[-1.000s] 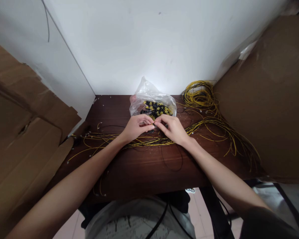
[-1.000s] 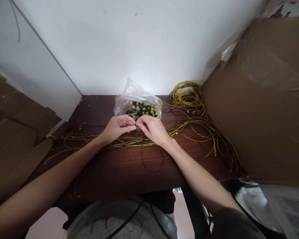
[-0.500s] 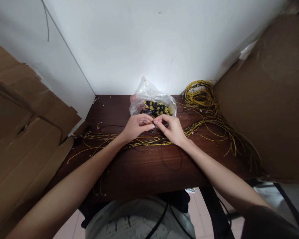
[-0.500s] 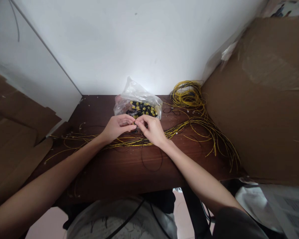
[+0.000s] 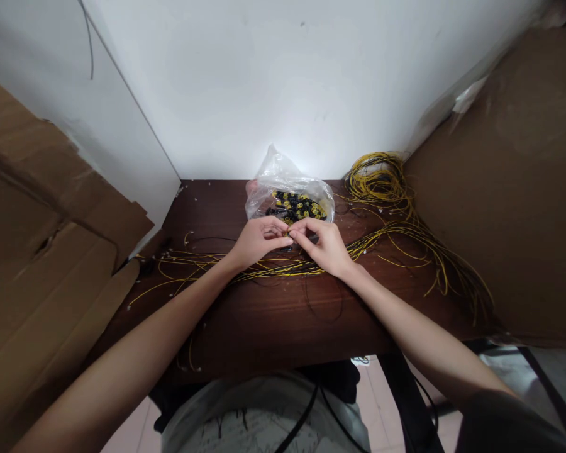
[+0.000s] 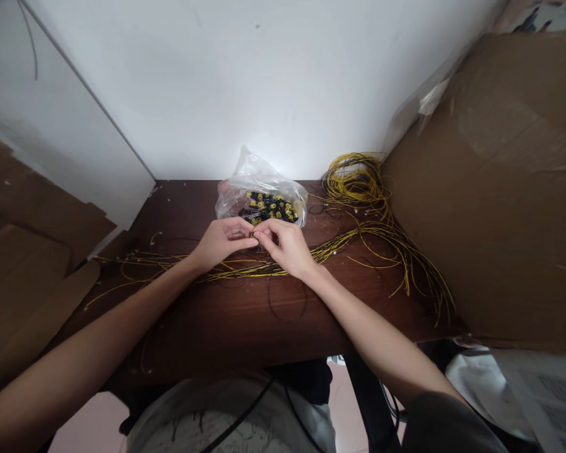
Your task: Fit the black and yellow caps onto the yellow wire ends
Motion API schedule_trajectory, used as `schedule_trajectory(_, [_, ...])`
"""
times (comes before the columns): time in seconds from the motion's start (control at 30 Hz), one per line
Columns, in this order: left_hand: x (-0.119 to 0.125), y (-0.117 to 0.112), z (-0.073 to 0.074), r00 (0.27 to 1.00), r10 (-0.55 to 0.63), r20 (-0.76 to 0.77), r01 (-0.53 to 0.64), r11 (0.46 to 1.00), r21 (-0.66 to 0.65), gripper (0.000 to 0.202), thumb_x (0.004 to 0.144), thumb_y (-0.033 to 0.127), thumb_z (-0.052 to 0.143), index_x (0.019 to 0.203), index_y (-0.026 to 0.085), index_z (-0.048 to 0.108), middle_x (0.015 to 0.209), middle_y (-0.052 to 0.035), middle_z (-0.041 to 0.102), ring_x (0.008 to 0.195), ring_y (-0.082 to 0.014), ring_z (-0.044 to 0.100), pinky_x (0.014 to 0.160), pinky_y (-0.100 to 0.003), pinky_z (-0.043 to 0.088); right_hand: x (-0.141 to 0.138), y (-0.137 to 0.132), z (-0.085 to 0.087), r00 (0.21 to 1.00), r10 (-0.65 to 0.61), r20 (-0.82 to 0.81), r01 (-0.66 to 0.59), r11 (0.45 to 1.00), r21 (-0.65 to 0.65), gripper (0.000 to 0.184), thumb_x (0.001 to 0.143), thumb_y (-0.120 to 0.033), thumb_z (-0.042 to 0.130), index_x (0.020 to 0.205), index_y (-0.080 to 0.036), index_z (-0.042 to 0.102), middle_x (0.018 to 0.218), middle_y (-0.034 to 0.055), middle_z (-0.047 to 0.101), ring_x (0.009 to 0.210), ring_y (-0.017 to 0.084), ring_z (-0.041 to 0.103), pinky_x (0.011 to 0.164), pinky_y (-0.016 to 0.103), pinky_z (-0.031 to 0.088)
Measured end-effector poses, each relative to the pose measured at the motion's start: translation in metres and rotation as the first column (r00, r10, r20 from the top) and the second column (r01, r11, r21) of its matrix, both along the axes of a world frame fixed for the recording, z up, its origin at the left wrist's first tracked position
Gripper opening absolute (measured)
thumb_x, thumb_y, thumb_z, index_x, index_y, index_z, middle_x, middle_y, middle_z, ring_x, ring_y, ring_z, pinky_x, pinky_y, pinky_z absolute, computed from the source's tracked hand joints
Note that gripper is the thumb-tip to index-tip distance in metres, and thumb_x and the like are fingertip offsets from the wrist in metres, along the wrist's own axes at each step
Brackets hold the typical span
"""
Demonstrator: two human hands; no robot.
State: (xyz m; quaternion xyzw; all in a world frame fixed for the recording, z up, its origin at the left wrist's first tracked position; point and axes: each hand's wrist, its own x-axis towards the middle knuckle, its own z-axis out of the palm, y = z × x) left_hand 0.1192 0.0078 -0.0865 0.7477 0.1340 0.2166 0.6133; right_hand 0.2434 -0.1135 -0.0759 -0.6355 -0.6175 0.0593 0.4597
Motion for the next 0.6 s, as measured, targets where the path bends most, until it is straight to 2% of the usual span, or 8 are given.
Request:
schedule_trajectory(0.47, [-0.0001,-0.0002,-0.0016,1.0,0.025,0.011,-0.025,0.999,-0.038,0.025,0.059,0.019,0.073,0.077,0.013,0.056,0.07,0.0004,0.061,0.064,-0.0094,0.058,0.069,-0.027,0.051,-0.0011,0.0018,-0.003,0.983,0.016,-0.183,-0.028,0.998,-0.062,0.02,0.083,-0.028,0.054,0.086,-0.013,0.066,0.065,0.0012,0.06,0.058,0.011,0.051,0.059,0.023,0.041])
schedule_trajectory(0.6, [0.0,-0.0001,-0.0011,1.0,0.018,0.008,-0.017,0.999,-0.034,0.026,0.059,0.018,0.073,0.078,0.013,0.055,0.07,0.0005,0.061,0.065,-0.0091,0.057,0.068,-0.027,0.05,-0.001,0.0022,-0.0023,0.985,0.016,-0.174,-0.03,0.997,-0.078,0.019,0.083,-0.029,0.054,0.084,-0.013,0.066,0.064,0.0005,0.059,0.057,0.01,0.05,0.058,0.023,0.041])
